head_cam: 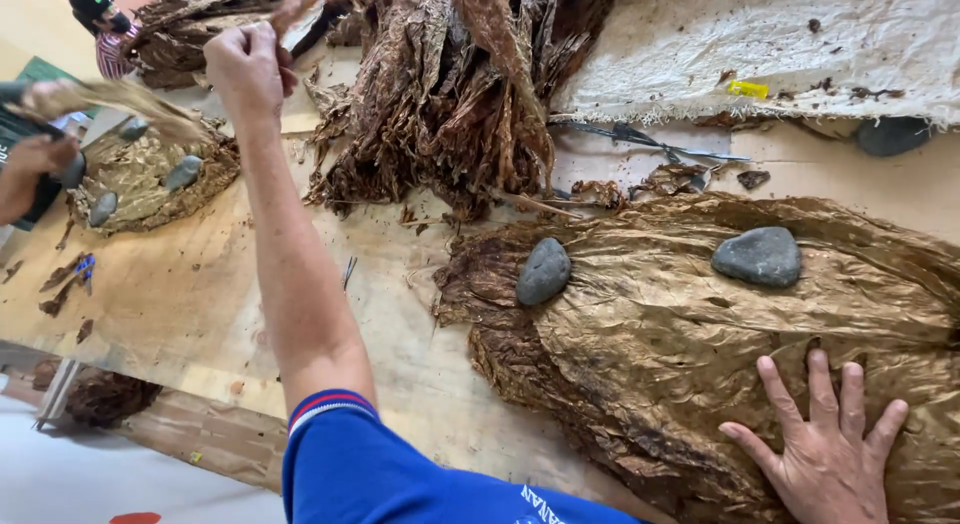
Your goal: Spreading out large dried leaves on a wooden surface and using stones to keep them flat and smooth.
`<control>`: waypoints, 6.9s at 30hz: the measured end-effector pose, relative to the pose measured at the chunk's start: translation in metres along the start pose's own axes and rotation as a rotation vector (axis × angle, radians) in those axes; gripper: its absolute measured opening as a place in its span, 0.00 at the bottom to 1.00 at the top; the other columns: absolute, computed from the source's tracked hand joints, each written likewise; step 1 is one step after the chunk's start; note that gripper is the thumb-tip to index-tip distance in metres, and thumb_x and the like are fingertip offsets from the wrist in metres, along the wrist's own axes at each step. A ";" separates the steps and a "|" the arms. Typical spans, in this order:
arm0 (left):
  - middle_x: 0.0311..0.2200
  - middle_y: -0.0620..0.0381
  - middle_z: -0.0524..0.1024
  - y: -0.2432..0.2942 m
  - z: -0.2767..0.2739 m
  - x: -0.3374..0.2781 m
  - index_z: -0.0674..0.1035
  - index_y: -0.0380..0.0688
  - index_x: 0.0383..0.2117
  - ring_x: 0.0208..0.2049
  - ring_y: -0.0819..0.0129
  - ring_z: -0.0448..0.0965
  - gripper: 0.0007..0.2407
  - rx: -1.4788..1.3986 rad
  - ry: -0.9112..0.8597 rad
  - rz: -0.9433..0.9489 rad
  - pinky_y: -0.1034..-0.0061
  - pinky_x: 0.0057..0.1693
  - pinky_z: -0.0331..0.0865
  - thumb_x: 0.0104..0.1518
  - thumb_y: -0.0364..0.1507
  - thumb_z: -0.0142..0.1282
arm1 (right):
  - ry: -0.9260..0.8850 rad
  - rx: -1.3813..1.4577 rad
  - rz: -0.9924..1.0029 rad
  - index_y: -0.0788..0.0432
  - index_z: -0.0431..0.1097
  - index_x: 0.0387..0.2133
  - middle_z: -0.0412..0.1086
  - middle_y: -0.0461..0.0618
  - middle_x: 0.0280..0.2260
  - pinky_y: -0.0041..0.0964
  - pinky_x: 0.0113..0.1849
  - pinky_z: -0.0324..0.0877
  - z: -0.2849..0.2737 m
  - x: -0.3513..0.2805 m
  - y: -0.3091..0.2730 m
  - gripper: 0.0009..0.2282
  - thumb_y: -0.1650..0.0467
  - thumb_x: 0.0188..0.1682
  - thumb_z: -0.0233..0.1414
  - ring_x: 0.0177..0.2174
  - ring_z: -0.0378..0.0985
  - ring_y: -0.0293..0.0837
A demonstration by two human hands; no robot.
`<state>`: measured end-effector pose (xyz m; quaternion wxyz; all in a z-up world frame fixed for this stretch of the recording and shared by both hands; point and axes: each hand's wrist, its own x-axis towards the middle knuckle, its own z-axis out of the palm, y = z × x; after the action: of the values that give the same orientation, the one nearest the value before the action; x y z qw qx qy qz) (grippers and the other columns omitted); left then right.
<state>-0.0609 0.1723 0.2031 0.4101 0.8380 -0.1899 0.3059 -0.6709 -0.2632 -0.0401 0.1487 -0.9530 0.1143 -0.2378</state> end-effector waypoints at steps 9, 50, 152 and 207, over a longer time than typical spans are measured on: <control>0.23 0.60 0.83 0.045 -0.053 0.000 0.80 0.38 0.41 0.15 0.79 0.85 0.09 -0.105 0.229 -0.066 0.90 0.16 0.78 0.71 0.29 0.47 | -0.090 -0.078 0.067 0.27 0.42 0.71 0.36 0.49 0.75 0.83 0.62 0.27 0.016 -0.008 0.017 0.43 0.41 0.35 0.39 0.73 0.31 0.60; 0.34 0.44 0.83 0.198 0.031 -0.373 0.81 0.30 0.45 0.28 0.65 0.86 0.13 -1.169 -0.761 -0.483 0.76 0.33 0.82 0.55 0.21 0.67 | 0.061 2.153 -0.231 0.70 0.71 0.50 0.73 0.65 0.44 0.49 0.55 0.72 0.066 0.158 -0.142 0.14 0.79 0.51 0.49 0.45 0.77 0.58; 0.27 0.54 0.73 0.307 0.107 -0.297 0.67 0.41 0.39 0.20 0.73 0.71 0.06 -0.408 -1.095 0.115 0.84 0.24 0.69 0.72 0.28 0.39 | 0.538 1.783 0.747 0.53 0.68 0.57 0.71 0.46 0.55 0.54 0.63 0.74 -0.016 0.049 -0.076 0.23 0.53 0.53 0.54 0.60 0.73 0.50; 0.28 0.64 0.77 0.334 0.206 -0.242 0.79 0.47 0.35 0.23 0.82 0.70 0.06 -0.633 -1.265 0.302 0.91 0.30 0.66 0.61 0.32 0.65 | 0.646 1.592 0.700 0.57 0.75 0.42 0.74 0.38 0.39 0.28 0.44 0.73 0.027 -0.003 -0.063 0.04 0.70 0.59 0.53 0.40 0.74 0.31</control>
<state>-0.3564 -0.1744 0.1338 0.3978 0.6602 -0.5841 -0.2541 -0.6517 -0.1980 -0.0430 0.7837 -0.3686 0.2343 -0.4417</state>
